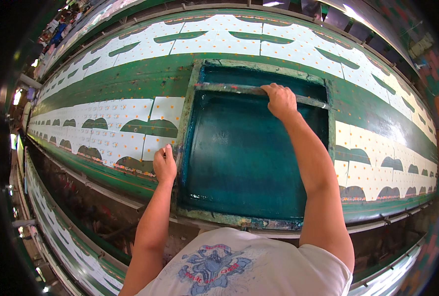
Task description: The person repeatedly positions a screen printing frame over a long patterned surface and uses a squeegee to pull green ink across the screen, depositing ink onto the surface below. The person repositions the frame and repeats the squeegee stroke multiple times along the length of the surface.
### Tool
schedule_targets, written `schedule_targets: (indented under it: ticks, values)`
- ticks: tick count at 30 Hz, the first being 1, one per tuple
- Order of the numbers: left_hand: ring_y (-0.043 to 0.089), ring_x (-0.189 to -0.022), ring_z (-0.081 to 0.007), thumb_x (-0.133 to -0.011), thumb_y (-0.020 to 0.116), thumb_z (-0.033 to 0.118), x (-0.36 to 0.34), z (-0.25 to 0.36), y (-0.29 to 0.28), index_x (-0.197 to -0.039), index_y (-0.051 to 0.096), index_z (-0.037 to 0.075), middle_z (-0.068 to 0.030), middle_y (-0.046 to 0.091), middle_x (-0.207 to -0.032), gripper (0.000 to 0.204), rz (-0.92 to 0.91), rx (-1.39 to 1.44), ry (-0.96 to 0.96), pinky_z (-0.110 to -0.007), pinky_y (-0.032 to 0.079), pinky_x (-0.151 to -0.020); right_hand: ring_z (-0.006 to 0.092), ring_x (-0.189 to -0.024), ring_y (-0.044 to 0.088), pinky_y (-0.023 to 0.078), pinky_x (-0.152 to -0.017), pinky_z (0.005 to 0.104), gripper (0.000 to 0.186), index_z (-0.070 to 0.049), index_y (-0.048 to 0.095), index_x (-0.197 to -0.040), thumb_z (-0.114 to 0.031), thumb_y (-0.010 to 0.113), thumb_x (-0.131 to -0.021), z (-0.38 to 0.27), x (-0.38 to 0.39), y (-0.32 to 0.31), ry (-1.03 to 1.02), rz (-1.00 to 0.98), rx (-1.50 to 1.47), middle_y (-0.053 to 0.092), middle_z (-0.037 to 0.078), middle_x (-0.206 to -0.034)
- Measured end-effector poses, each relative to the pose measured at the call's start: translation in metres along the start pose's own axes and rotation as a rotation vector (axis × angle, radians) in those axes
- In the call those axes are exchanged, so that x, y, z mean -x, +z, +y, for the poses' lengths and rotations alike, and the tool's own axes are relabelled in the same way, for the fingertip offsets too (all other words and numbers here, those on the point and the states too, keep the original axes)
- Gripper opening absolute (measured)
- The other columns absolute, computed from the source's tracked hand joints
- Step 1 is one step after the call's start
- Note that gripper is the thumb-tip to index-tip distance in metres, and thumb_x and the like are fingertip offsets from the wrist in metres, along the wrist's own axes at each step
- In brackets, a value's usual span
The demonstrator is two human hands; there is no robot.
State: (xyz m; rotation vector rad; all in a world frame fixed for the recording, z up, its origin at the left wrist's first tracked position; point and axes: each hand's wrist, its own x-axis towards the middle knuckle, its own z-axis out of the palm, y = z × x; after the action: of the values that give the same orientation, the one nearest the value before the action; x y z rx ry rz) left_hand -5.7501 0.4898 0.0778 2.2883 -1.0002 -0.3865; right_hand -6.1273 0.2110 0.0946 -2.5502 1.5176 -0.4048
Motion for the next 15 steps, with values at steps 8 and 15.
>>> schedule_targets:
  ticks: [8,15]
  values:
    - [0.07,-0.102,-0.0421,-0.114,0.059,0.046,0.006,-0.006,0.001,-0.116,0.077,0.002,-0.0198,0.071,-0.109,0.048,0.025,-0.071,0.052,-0.052,0.055,-0.09,0.0366,-0.121,0.073,0.058,-0.104,0.0506,0.057,-0.022,0.077,-0.137,0.003,0.067,-0.087,0.03,-0.058,0.027,0.045,0.016,0.023,0.076,0.01,-0.125]
    - [0.069,-0.099,-0.0408,-0.113,0.063,0.04,0.007,-0.005,0.003,-0.114,0.077,0.0,-0.019,0.071,-0.107,0.042,0.045,-0.047,0.109,-0.051,0.055,-0.087,0.0423,-0.126,0.07,0.056,-0.109,0.0532,0.057,-0.018,0.077,-0.139,-0.003,0.06,-0.088,0.055,-0.083,0.008,0.018,-0.202,0.001,0.077,0.017,-0.128]
